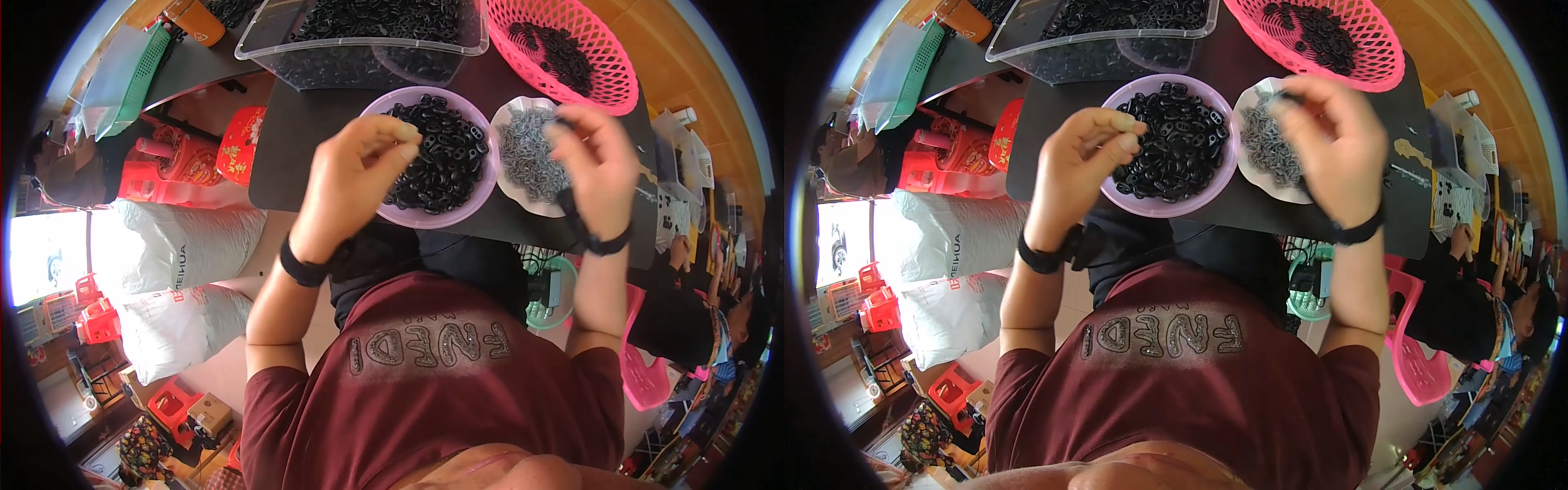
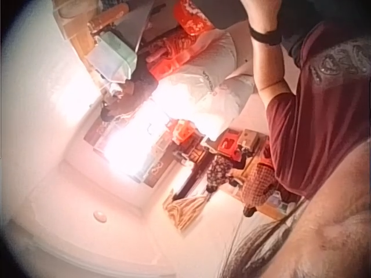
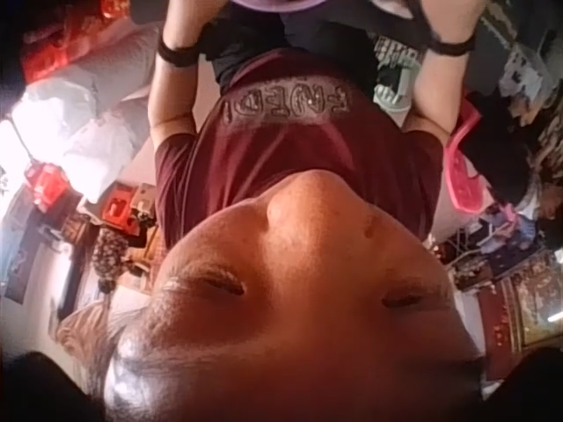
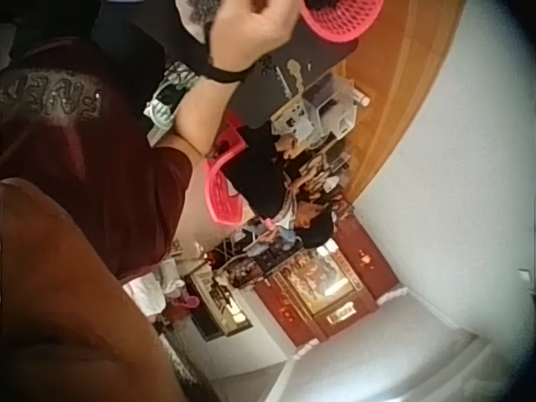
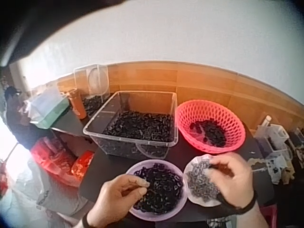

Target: The person assembles plastic cord locks by taking plastic pieces and small springs from bowls and inserting the springs into the plastic pieces by hand.

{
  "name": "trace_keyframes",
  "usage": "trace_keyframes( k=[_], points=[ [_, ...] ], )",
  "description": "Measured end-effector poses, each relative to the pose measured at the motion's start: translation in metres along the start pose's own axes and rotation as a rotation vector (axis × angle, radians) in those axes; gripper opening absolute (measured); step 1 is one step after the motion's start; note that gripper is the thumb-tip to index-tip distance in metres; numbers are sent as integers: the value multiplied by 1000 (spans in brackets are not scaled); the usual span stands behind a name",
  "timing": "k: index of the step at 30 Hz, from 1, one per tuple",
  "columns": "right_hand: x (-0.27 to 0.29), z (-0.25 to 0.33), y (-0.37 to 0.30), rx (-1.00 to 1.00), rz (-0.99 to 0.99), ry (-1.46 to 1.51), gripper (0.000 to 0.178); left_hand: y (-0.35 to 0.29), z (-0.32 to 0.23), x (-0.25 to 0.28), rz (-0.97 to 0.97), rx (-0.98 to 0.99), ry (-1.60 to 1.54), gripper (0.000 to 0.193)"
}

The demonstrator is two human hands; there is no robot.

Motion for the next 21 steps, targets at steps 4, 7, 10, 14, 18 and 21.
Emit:
trace_keyframes(
  k=[4, 7, 10, 14, 18, 21],
  points=[
    [54, -21, 60, -60, -150, -312, 34, 15, -4, 13, 121, 16, 239, 17],
    [68, -36, 80, 78, -248, -362, 37, 28, -2, 9, 238, -61, 461, 16],
    [63, -25, 65, 146, -222, -453, 39, 45, 7, 2, 320, -188, 623, 16],
    [54, -39, 33, -27, 102, -496, 21, 64, 14, -17, 479, -275, 750, 17],
    [27, -44, 7, 25, 447, -708, 17, 66, 26, -26, 555, -305, 837, 17],
    [22, -67, 1, 47, 445, -698, 14, 69, 26, -32, 616, -323, 898, 16]
  ],
)
Point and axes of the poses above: each hand's wrist, its own y-axis towards the middle knuckle, its own x-axis out of the back of the hand, z = x × y, the point moved 3 cm from there along y, towards the middle knuckle, and after that the axes turned 13 degrees about -x, right-handed, at the moved point
